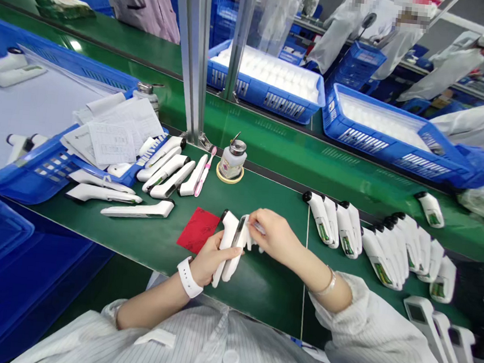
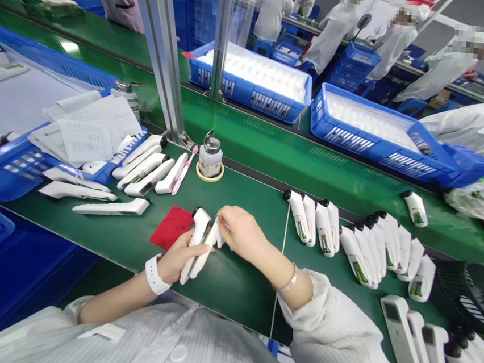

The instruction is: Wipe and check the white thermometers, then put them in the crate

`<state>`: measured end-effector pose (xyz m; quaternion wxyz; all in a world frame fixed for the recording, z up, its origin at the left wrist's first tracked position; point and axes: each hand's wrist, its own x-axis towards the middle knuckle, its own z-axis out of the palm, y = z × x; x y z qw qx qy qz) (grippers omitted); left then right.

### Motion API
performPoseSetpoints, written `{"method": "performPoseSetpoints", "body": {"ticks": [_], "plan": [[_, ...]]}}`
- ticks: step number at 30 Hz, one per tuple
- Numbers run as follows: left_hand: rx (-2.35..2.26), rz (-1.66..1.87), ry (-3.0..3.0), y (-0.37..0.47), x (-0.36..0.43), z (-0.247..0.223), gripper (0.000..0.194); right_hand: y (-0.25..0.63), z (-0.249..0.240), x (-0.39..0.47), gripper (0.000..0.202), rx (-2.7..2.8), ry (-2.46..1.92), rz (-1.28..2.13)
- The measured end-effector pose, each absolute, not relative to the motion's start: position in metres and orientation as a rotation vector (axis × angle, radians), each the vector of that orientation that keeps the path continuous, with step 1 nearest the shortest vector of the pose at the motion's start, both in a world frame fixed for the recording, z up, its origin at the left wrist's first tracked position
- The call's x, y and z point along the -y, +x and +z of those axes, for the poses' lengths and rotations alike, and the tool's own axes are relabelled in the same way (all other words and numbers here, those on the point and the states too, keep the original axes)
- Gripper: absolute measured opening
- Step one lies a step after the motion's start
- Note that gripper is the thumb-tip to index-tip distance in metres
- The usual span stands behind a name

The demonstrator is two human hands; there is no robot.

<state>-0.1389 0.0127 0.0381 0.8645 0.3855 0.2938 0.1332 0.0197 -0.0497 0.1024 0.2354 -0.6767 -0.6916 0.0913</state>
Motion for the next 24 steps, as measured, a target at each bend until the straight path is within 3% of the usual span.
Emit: {"method": "performPoseSetpoints", "body": {"ticks": [24], "plan": [[-0.607, 0.298, 0.801, -0.1381, -0.0137, 0.0366, 0.038, 0.0191, 0.1016, 0.0497, 0.009, 1.944, -1.747, 0.363]]}}
